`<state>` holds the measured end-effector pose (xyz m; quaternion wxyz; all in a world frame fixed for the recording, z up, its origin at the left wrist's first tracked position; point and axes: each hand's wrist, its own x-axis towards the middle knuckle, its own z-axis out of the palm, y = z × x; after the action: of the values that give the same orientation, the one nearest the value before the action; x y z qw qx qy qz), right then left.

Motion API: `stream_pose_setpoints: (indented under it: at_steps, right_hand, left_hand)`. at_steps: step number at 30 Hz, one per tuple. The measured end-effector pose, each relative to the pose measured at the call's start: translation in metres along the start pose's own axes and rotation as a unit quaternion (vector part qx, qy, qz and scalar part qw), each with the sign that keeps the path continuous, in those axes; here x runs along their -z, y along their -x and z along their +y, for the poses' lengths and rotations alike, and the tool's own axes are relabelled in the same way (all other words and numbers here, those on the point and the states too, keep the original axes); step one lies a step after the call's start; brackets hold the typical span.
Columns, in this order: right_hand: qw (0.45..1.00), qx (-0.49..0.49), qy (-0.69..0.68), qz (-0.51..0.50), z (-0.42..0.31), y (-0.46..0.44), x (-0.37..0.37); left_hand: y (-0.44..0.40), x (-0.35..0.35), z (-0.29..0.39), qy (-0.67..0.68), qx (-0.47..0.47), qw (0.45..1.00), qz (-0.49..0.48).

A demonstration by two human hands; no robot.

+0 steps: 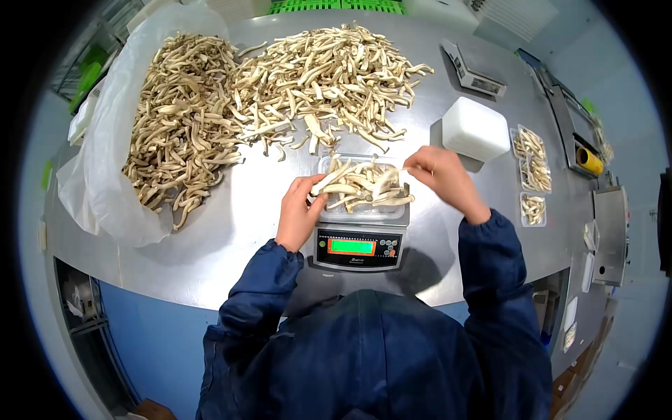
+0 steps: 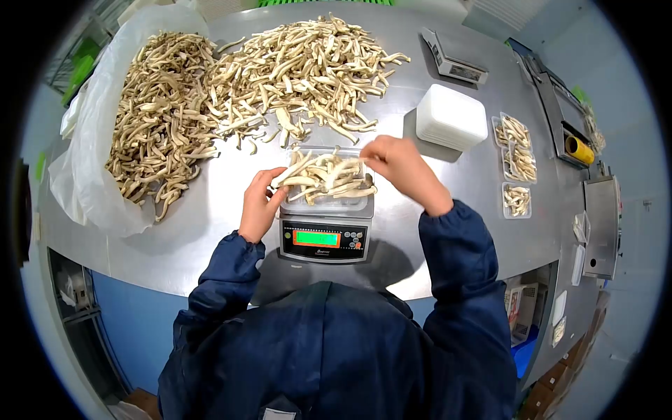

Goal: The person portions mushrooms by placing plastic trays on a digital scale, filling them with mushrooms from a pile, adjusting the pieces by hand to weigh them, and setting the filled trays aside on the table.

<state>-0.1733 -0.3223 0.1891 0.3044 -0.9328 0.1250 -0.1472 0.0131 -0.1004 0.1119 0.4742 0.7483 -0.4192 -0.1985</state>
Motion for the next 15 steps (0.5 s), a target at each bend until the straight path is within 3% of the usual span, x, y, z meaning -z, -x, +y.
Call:
stream_pose_setpoints:
  at_steps: [2, 3, 6, 11, 15]
  right_hand:
    - [0.967, -0.171, -0.185, 0.041, 0.011, -0.019, 0.001]
    - [0.961, -0.178, -0.183, 0.106, 0.018, -0.028, -0.002]
    - [0.976, -0.12, -0.08, 0.161, 0.023, -0.037, -0.012]
    - [0.996, -0.075, -0.049, -0.031, 0.001, -0.038, -0.034]
    - [0.997, -0.042, 0.025, -0.067, 0.009, -0.04, -0.053]
  left_hand:
    - [-0.001, 0.0, 0.001, 0.007, 0.01, 1.0, 0.001]
    - [-0.002, -0.001, -0.003, 0.009, -0.001, 1.0, 0.007]
    - [-0.002, 0.0, -0.008, 0.005, -0.023, 1.0, 0.011]
    - [-0.002, 0.005, -0.011, -0.052, -0.072, 0.996, -0.03]
    - [0.001, 0.007, -0.005, -0.089, -0.106, 0.99, -0.041]
